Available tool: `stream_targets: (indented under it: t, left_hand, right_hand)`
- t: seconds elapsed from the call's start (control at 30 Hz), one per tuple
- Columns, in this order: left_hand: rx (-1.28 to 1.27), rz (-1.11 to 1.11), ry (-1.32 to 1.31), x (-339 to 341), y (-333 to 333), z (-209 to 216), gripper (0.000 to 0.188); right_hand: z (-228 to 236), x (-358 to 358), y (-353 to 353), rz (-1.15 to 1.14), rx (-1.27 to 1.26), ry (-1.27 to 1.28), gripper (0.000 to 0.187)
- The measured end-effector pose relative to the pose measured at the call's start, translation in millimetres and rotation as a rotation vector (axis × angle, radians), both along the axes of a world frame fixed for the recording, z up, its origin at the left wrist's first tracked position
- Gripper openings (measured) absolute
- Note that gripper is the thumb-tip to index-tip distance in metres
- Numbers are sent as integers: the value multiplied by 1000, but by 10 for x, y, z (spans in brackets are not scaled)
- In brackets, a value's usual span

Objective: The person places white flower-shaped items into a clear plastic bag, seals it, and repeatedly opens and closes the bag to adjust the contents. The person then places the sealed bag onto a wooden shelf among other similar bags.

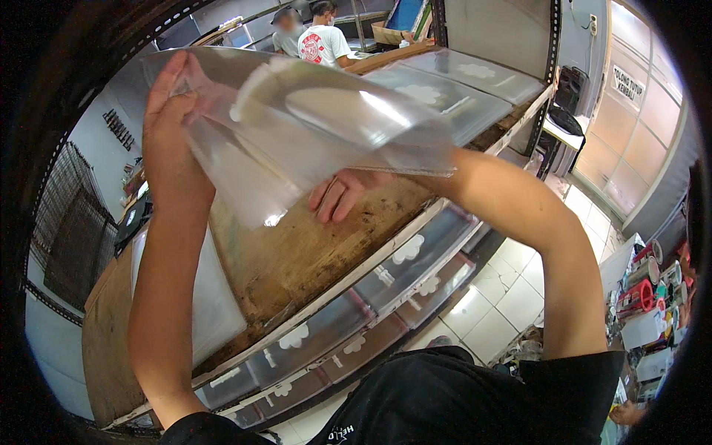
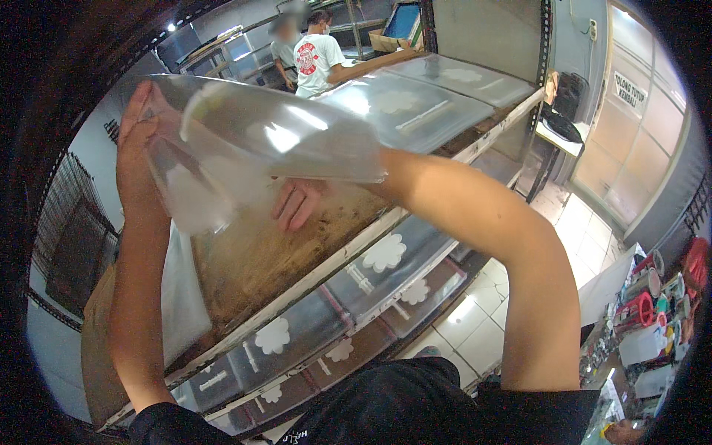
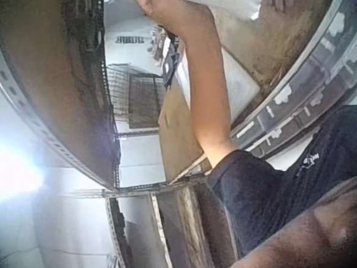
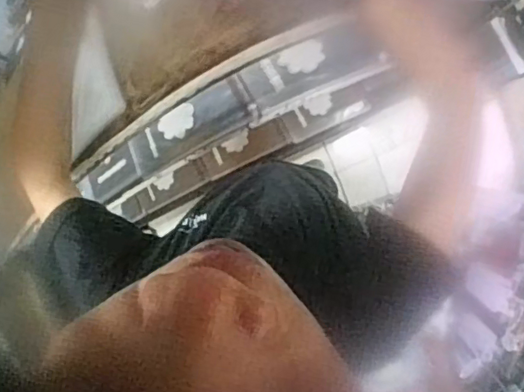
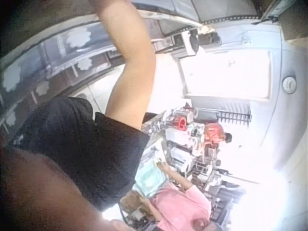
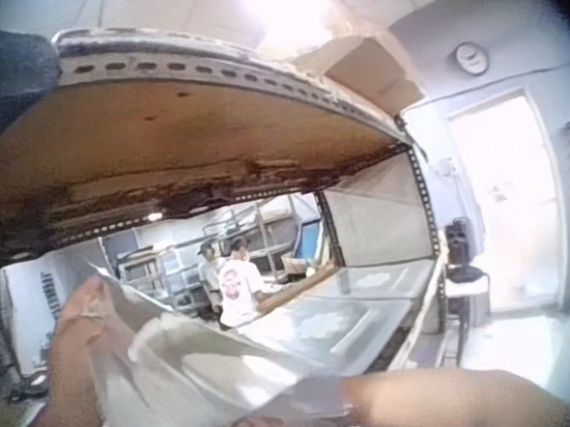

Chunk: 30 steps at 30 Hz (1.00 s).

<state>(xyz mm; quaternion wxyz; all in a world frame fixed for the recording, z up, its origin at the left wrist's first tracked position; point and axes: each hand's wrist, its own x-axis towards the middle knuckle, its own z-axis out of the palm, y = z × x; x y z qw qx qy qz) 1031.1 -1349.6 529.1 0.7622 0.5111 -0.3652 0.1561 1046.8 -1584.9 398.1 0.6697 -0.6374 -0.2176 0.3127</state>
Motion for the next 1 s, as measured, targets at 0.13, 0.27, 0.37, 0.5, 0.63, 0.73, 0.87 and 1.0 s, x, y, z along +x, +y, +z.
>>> stream_targets:
  t: [0.13,0.27,0.37,0.5,0.63,0.73,0.87,1.0]
  left_hand:
    - [74,111,-34,-86,-89,116,52]
    - [121,146,-89,-84,-207,110,54]
    - [168,120,-61,78,-290,-32,54]
    - [458,84,61,125,-509,-59,53]
    - [559,4,226,103,-1293,-245,50]
    - [525,-100,311,389,-1707,-443,46]
    - [541,-129,364,571,-2217,-561,41]
    - [734,-54,279,832,-2446,-808,36]
  right_hand:
    - [-18,-257,165,198,401,27,78]
    - [279,-674,10,-289,578,-426,56]
    - [569,-631,-484,-574,225,-544,43]
    - [910,-557,-1336,-671,-16,-647,30]
    - [1083,-400,-2247,-717,-109,-640,32]
    - [1047,-194,-2620,-743,-233,-608,32]
    - [969,53,-3127,-674,-524,-659,30]
    - [837,67,-3275,-627,-558,-601,29]
